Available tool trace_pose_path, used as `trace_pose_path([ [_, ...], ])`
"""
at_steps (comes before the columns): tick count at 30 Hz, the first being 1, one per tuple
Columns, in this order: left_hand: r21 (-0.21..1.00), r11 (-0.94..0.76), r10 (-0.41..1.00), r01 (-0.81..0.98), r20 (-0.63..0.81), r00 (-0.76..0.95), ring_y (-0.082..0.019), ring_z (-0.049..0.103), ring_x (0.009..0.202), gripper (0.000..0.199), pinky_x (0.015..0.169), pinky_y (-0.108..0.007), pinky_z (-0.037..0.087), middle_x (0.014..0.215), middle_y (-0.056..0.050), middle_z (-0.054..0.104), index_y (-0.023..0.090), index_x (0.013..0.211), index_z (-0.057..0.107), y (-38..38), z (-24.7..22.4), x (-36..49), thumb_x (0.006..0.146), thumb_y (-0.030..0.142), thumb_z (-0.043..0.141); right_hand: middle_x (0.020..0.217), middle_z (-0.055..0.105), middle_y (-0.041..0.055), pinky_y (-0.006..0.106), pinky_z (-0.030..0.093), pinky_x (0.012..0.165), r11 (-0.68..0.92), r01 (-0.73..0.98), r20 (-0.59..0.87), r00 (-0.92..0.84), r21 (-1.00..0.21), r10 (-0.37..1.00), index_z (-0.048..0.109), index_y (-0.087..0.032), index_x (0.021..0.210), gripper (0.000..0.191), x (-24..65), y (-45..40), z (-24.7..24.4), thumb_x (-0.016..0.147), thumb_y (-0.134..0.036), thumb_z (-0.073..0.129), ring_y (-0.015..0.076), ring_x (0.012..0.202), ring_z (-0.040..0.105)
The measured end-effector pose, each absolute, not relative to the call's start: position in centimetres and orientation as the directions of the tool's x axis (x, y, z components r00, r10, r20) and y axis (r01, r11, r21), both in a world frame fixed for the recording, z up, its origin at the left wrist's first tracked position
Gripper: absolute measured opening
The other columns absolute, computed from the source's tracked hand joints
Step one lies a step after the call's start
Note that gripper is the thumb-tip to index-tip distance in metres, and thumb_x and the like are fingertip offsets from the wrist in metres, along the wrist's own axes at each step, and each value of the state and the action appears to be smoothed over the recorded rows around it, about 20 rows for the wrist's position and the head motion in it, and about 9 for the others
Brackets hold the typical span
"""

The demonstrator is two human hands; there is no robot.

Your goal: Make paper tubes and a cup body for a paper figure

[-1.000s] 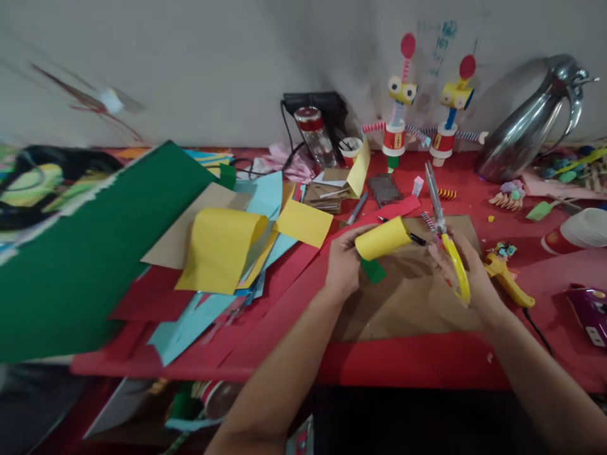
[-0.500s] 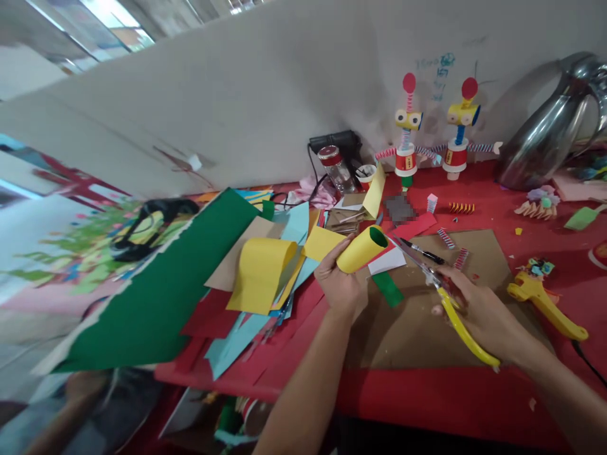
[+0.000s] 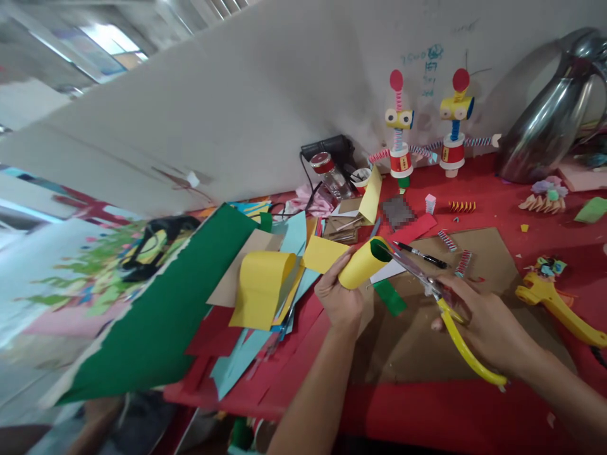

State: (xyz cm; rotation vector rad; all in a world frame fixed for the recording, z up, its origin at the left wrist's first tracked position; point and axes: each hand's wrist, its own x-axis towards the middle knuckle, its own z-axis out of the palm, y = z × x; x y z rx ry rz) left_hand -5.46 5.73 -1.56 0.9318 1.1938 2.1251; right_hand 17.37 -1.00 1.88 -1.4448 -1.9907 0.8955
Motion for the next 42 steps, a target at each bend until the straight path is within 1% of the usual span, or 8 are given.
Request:
trace_pose_path([
  [5, 0.883, -0.463, 0.704, -0.078, 0.313, -0.637, -0.022, 0.075, 0.083, 0.013, 0.079, -0.034, 0.061, 0.084, -0.004, 0.08, 0.025, 0.073, 0.079, 5.59, -1.55, -5.37, 0.06, 0.024, 0.081, 0.091, 0.073, 0.0059, 0.032, 0.054, 0.066, 0.228, 0.587, 0.058, -0.293, -0.776, 0.954, 0.057, -0.022, 0.119, 0.035, 17.29, -1.09, 1.88, 0.086, -0.031, 0.056, 0.0203, 0.075, 0.07],
  [12, 0.867, -0.493, 0.688, -0.072, 0.338, -0.642, -0.021, 0.075, 0.08, 0.012, 0.077, -0.033, 0.061, 0.08, -0.003, 0.08, 0.026, 0.071, 0.078, 5.83, -1.86, -5.54, 0.06, 0.027, 0.083, 0.074, 0.071, -0.0002, 0.024, 0.047, 0.052, 0.171, 0.565, 0.009, -0.278, -0.807, 0.96, 0.06, -0.022, 0.117, 0.035, 17.21, -1.16, 1.76, 0.082, -0.026, 0.059, 0.0142, 0.055, 0.063],
  [16, 0.873, -0.478, 0.711, -0.096, 0.321, -0.626, -0.021, 0.075, 0.082, 0.009, 0.08, -0.035, 0.061, 0.079, -0.002, 0.079, 0.027, 0.071, 0.078, 5.81, -1.6, -5.46, 0.062, 0.027, 0.082, 0.071, 0.07, -0.0015, 0.023, 0.05, 0.051, 0.148, 0.536, -0.009, -0.279, -0.831, 0.96, 0.061, -0.023, 0.115, 0.034, 17.2, -1.15, 2.07, 0.081, -0.022, 0.056, 0.0148, 0.056, 0.068],
  [19, 0.886, -0.443, 0.739, -0.135, 0.276, -0.615, -0.023, 0.075, 0.088, 0.018, 0.083, -0.035, 0.06, 0.085, -0.004, 0.079, 0.026, 0.074, 0.079, 5.65, -1.26, -5.21, 0.057, 0.026, 0.086, 0.075, 0.072, -0.0005, 0.023, 0.052, 0.051, 0.136, 0.526, -0.005, -0.257, -0.839, 0.966, 0.062, -0.025, 0.113, 0.033, 17.23, -1.22, 2.19, 0.081, -0.02, 0.056, 0.0171, 0.062, 0.072],
  [27, 0.918, -0.333, 0.794, -0.216, 0.149, -0.59, -0.02, 0.073, 0.076, 0.033, 0.072, -0.031, 0.06, 0.079, -0.002, 0.078, 0.025, 0.072, 0.077, 5.75, -1.03, -5.24, 0.043, 0.03, 0.091, 0.08, 0.075, -0.0011, 0.021, 0.054, 0.054, 0.099, 0.464, -0.047, -0.293, -0.88, 0.955, 0.06, -0.027, 0.117, 0.033, 17.38, -1.43, 2.04, 0.085, -0.019, 0.052, 0.018, 0.074, 0.077],
  [32, 0.914, -0.295, 0.794, -0.279, 0.072, -0.604, -0.017, 0.07, 0.069, 0.033, 0.068, -0.028, 0.058, 0.074, 0.0, 0.076, 0.024, 0.071, 0.075, 6.23, -1.21, -5.43, 0.042, 0.033, 0.09, 0.086, 0.076, 0.0013, 0.025, 0.054, 0.059, 0.16, 0.536, 0.003, -0.281, -0.829, 0.96, 0.06, -0.025, 0.118, 0.033, 17.49, -1.22, 1.97, 0.085, -0.025, 0.057, 0.0187, 0.073, 0.075],
  [36, 0.896, -0.263, 0.818, -0.358, 0.011, -0.575, -0.015, 0.068, 0.065, 0.032, 0.064, -0.026, 0.056, 0.07, 0.001, 0.074, 0.024, 0.068, 0.072, 6.45, -1.15, -5.33, 0.041, 0.031, 0.089, 0.088, 0.075, 0.0053, 0.03, 0.051, 0.059, 0.211, 0.655, 0.018, -0.289, -0.726, 0.957, 0.058, -0.022, 0.123, 0.04, 17.61, -1.02, 2.12, 0.087, -0.038, 0.059, 0.0213, 0.068, 0.071],
  [42, 0.857, -0.093, 0.88, -0.508, -0.168, -0.444, -0.015, 0.067, 0.061, 0.031, 0.059, -0.025, 0.054, 0.067, 0.001, 0.073, 0.023, 0.067, 0.071, 6.4, -1.1, -4.89, 0.041, 0.029, 0.086, 0.093, 0.073, 0.0066, 0.033, 0.051, 0.061, 0.217, 0.7, 0.013, -0.284, -0.68, 0.959, 0.055, -0.021, 0.126, 0.045, 17.57, -0.76, 2.04, 0.087, -0.043, 0.057, 0.0229, 0.071, 0.07],
])
